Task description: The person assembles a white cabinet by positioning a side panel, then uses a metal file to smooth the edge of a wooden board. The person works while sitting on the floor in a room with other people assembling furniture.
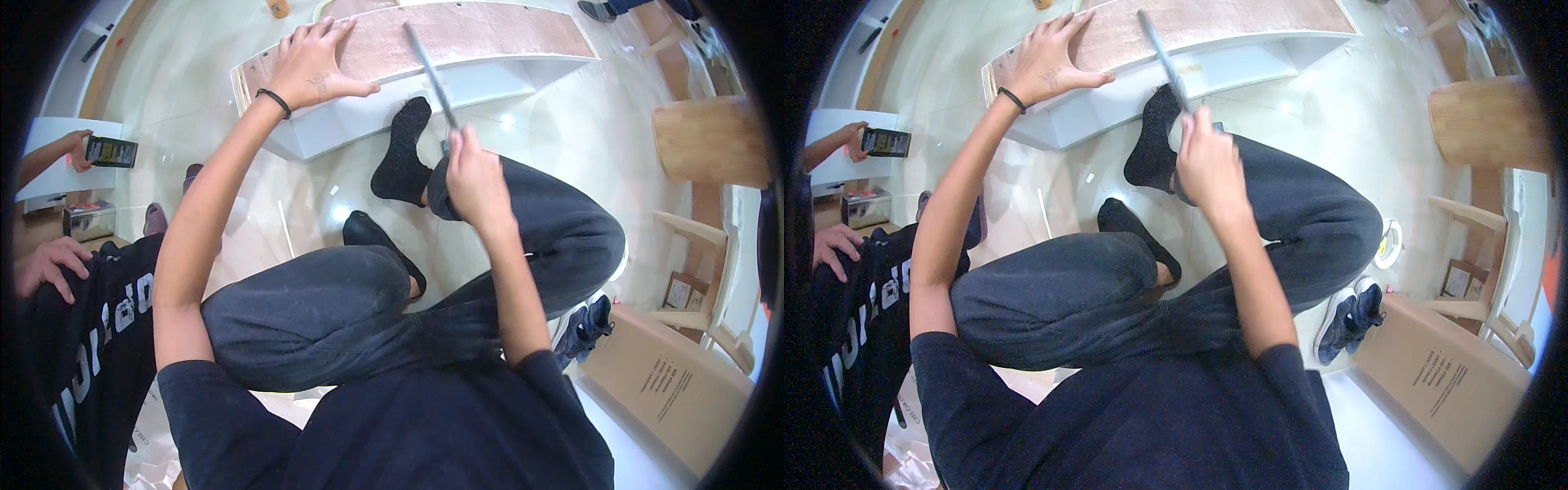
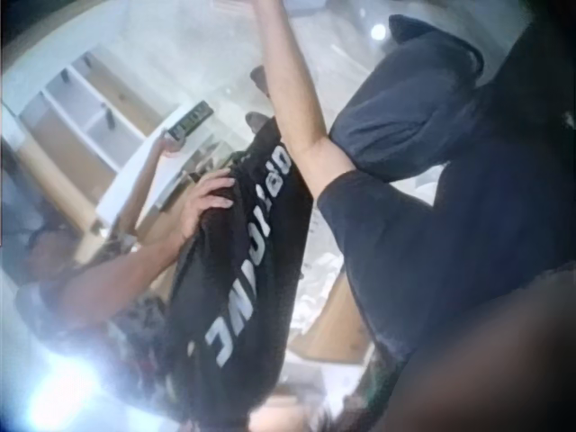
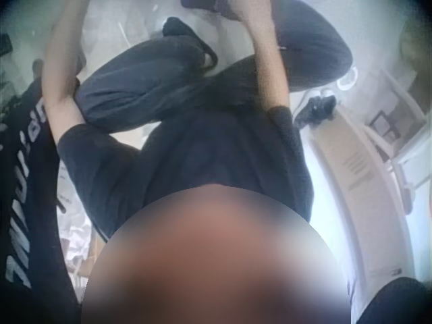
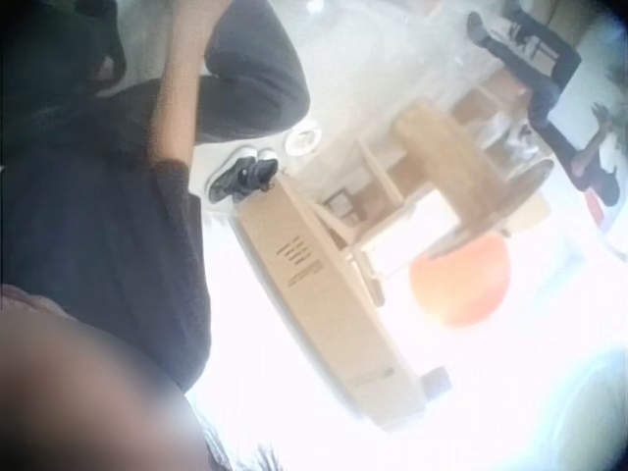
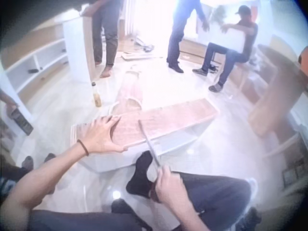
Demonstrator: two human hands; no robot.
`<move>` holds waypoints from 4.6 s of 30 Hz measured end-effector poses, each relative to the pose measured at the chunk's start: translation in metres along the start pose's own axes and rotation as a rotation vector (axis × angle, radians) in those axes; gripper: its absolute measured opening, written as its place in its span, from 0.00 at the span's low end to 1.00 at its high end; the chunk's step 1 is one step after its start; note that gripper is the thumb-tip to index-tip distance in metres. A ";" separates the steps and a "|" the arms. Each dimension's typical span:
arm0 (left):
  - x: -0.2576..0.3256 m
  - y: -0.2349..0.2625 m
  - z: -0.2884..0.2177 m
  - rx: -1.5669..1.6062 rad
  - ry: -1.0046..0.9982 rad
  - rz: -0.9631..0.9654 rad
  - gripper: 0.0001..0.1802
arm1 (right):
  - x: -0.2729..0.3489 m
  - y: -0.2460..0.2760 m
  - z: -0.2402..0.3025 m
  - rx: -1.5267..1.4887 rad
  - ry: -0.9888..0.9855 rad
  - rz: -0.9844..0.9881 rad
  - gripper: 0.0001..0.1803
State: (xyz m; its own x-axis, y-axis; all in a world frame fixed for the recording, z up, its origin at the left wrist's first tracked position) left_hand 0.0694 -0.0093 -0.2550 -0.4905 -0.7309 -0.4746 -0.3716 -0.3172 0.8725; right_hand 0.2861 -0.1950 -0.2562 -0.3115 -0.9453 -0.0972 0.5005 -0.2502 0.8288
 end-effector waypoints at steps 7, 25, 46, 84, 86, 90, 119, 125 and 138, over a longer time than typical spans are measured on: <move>0.001 0.006 -0.008 -0.027 0.002 0.005 0.60 | 0.031 -0.017 -0.004 -0.144 -0.066 -0.063 0.13; -0.006 0.032 -0.014 0.048 0.036 0.099 0.65 | -0.024 0.000 -0.003 -0.104 -0.051 -0.158 0.15; -0.007 0.025 -0.017 -0.026 0.025 0.118 0.61 | 0.032 -0.008 0.002 -0.121 -0.117 -0.018 0.17; -0.044 0.005 -0.101 0.367 -0.140 0.149 0.05 | 0.033 0.075 -0.040 -1.186 -0.416 0.112 0.17; -0.048 -0.002 -0.093 0.457 -0.004 0.189 0.07 | 0.040 0.085 -0.042 -1.307 -0.437 0.178 0.17; -0.056 -0.017 -0.047 0.490 0.150 -0.066 0.13 | 0.054 0.142 -0.027 -1.398 -0.401 0.230 0.16; -0.002 0.048 -0.100 -0.194 -0.627 0.043 0.30 | 0.213 -0.011 -0.311 0.061 -0.478 -0.410 0.11; -0.027 0.074 -0.051 -0.274 -0.317 -0.126 0.25 | 0.210 -0.007 -0.291 -0.174 -0.213 -0.521 0.13; -0.079 0.001 -0.072 0.080 -0.069 0.389 0.55 | 0.206 -0.035 -0.379 0.200 -0.338 -0.329 0.18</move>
State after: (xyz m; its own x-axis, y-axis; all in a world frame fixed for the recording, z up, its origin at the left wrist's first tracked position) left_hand 0.1642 0.0045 -0.2083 -0.6574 -0.7440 -0.1196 -0.2062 0.0250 0.9782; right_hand 0.5110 -0.4602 -0.5142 -0.6868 -0.6944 -0.2148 0.1781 -0.4473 0.8765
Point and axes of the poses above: each hand's wrist, its own x-axis away from the middle knuckle, its own y-axis out of the back of the hand, z = x × y, the point moved 3 cm from there along -x, towards the middle knuckle, and after that the axes turned 9 degrees about -z, right-handed, at the moved point
